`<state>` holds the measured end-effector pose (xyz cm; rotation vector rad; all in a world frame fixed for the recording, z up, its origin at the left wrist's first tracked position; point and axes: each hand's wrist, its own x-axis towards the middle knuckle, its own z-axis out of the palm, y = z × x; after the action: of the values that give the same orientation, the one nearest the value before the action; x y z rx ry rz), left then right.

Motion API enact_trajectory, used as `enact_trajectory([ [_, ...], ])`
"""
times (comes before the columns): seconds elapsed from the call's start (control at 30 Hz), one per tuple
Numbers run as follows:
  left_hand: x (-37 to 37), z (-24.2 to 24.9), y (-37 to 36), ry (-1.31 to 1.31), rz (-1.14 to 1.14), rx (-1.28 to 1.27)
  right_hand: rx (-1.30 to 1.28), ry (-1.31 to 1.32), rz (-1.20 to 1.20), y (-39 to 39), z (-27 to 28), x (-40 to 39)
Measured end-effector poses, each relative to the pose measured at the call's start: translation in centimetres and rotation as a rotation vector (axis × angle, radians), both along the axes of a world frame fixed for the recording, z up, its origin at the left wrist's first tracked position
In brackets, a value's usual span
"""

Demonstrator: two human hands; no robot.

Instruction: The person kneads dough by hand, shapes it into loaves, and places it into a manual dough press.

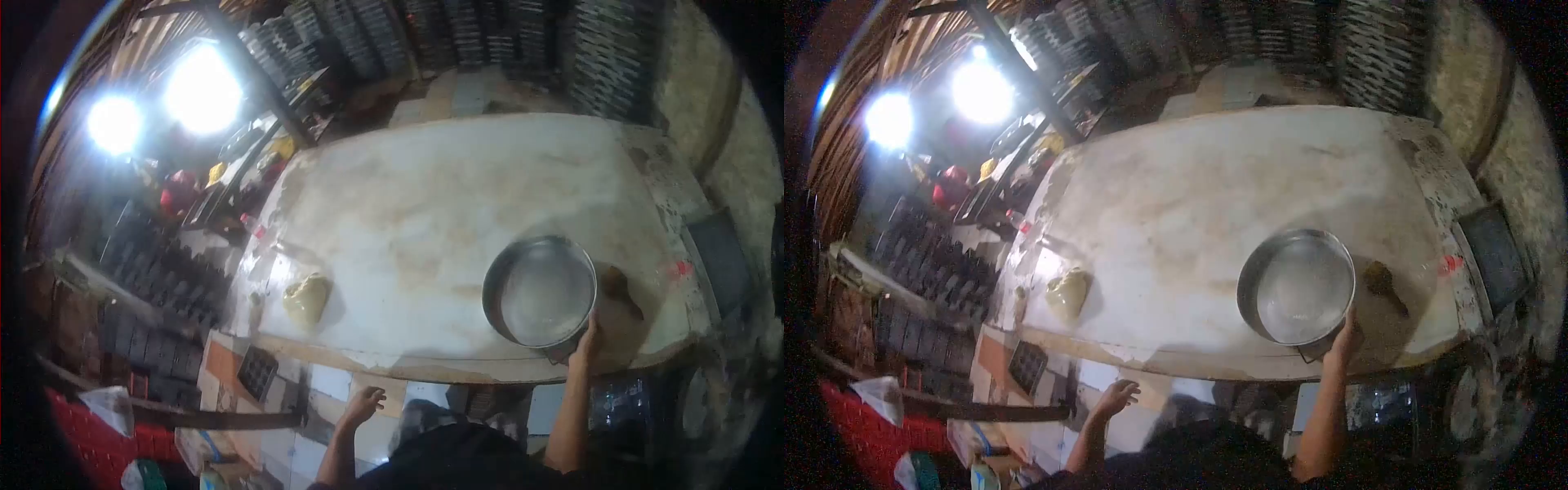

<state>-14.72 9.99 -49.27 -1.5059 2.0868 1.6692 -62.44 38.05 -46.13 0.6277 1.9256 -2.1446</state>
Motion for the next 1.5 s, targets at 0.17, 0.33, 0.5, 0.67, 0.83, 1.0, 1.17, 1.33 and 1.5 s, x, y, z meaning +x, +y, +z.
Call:
enact_trajectory([
  [0.17,8.2,-5.3,-3.2,-0.099,-0.352,-0.052,0.954,0.013,0.594,3.6,-10.1,10.2],
  [0.33,14.3,-7.0,-11.6,0.027,-0.139,-0.132,1.072,0.458,0.488,-4.0,-3.0,16.3],
  [0.5,22.9,-6.6,-23.9,0.168,0.468,-0.567,0.183,0.302,1.017,-27.4,-6.0,28.1],
  [0.67,28.0,-8.3,-32.4,0.355,0.709,-0.403,0.111,0.283,1.535,-53.5,-7.8,41.3],
  [0.83,30.4,-7.0,-33.2,0.563,0.748,0.034,0.603,1.102,1.563,-71.2,-7.9,55.4],
  [1.0,29.6,-8.8,-33.8,1.045,0.980,0.648,0.133,0.307,1.797,-71.5,-5.1,57.7],
  [1.17,29.0,-4.4,-35.0,1.389,0.970,0.998,0.065,-0.158,1.863,-58.4,-0.8,59.1],
  [1.33,23.0,1.7,-35.1,0.893,0.958,0.575,-0.061,0.059,1.529,-55.5,2.2,51.9],
  [1.5,15.7,7.8,-30.4,0.672,0.145,0.514,-0.501,0.427,1.390,-50.6,6.3,46.1],
])
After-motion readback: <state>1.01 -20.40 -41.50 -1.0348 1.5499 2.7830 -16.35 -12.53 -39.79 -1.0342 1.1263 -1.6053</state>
